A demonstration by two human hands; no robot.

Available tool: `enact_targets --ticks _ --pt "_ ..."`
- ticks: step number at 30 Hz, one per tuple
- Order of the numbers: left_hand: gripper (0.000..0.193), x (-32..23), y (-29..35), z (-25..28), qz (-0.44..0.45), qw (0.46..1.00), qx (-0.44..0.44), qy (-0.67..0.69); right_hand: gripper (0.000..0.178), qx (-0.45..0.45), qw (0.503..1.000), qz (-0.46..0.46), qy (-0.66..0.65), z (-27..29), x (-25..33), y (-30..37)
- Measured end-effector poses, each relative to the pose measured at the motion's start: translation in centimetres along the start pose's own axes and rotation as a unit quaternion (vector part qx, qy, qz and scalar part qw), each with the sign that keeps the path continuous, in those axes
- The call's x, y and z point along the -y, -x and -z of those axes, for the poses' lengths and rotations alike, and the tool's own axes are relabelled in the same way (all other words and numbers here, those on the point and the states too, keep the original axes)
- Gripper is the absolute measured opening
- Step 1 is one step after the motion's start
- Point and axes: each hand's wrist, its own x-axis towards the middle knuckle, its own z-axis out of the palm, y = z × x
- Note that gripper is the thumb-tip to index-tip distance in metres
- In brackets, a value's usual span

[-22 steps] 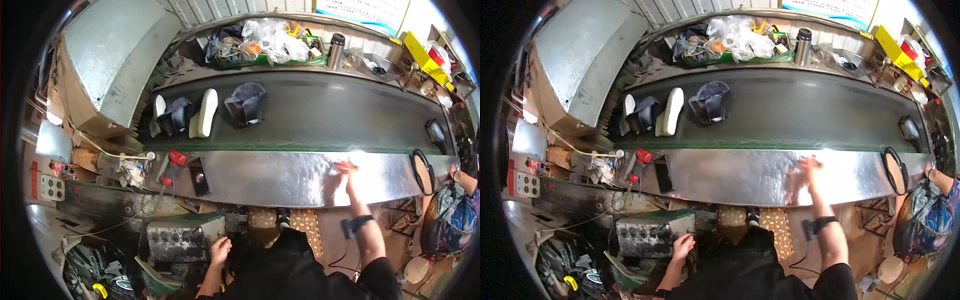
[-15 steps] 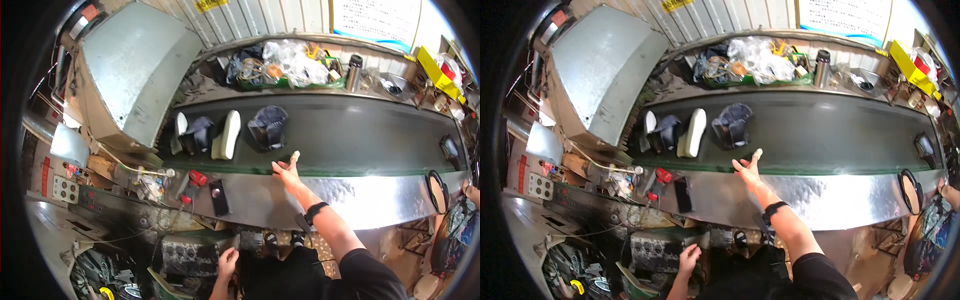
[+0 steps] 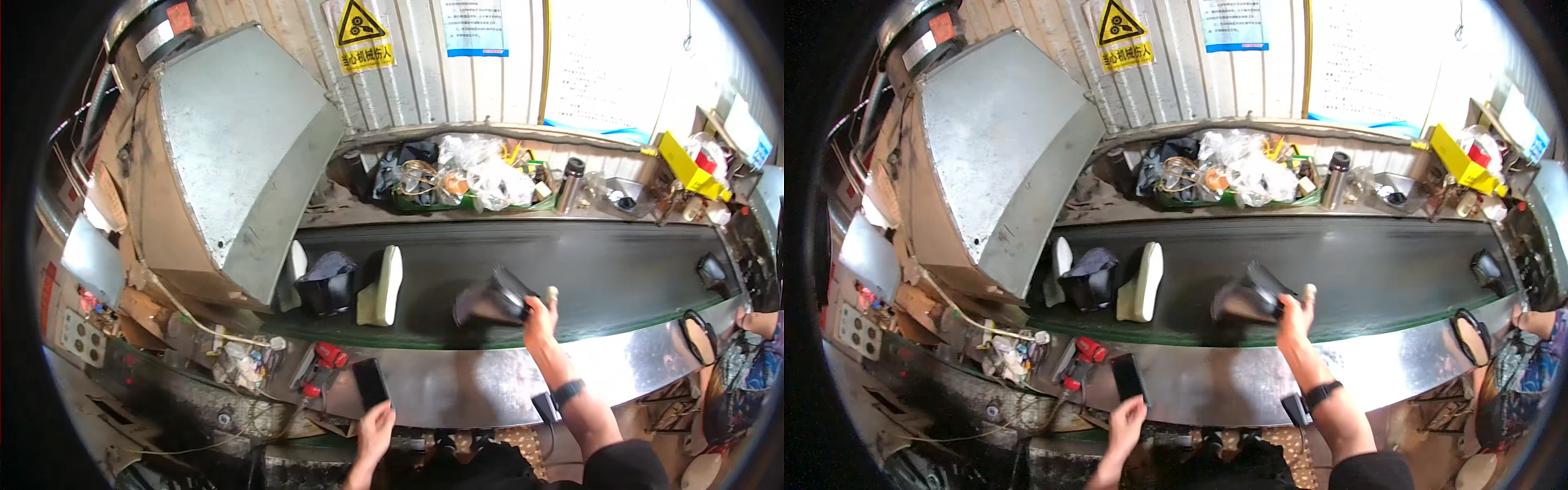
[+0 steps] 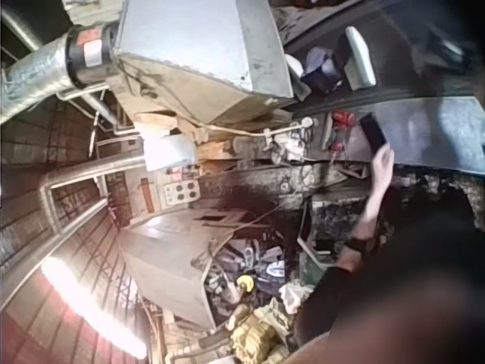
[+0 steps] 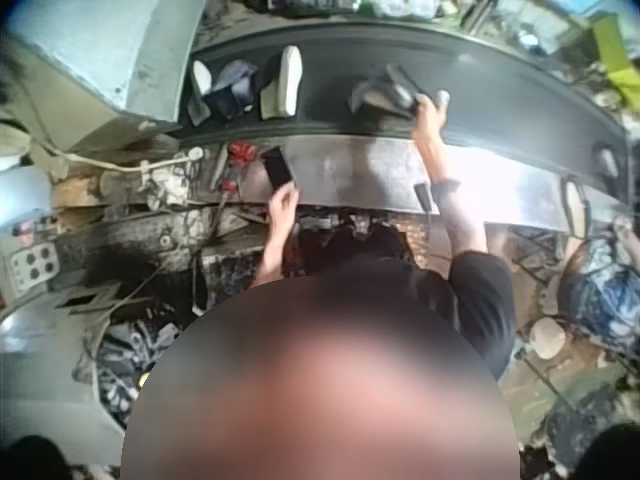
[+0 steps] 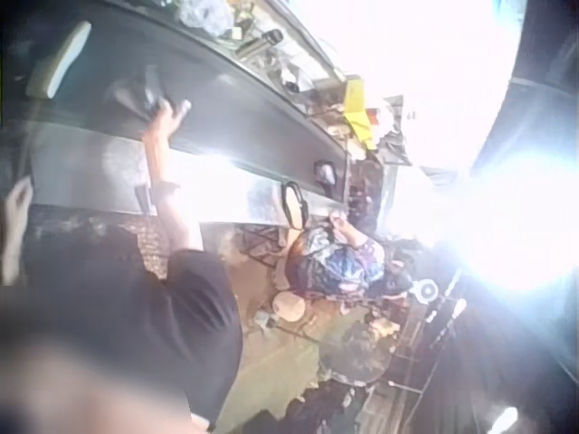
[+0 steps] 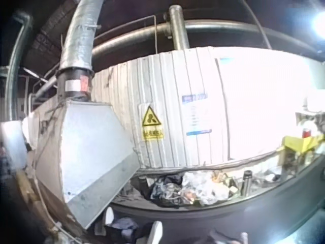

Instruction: Operates a shoe lasting machine to shape and attach the upper of a boot to the insole.

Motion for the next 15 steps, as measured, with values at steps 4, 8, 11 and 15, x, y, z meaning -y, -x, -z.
enact_targets --ticks 4,8,11,15 --pt "0.049 -6.9 -13.5 -7.4 -0.199 0.955 0.142 -0.169 0.076 0.061 0.997 0.002 -0.049 18.1 0.2 1.4" --pt "0.102 -3.5 -25.8 -6.2 -0.084 0.901 -0.03 -0.424 0.066 -0.045 0.993 -0.112 0.006 18.4 2.0 15.3" --pt "0.127 -3.3 -28.2 -7.4 0.11 0.88 -0.035 -0.462 0.066 -0.069 0.983 -0.147 -0.087 23.4 3.0 23.8" --pt "0.129 -2.0 -28.3 -7.1 0.107 0.882 -0.048 -0.456 0.06 -0.101 0.975 -0.147 -0.131 28.4 2.7 29.4"
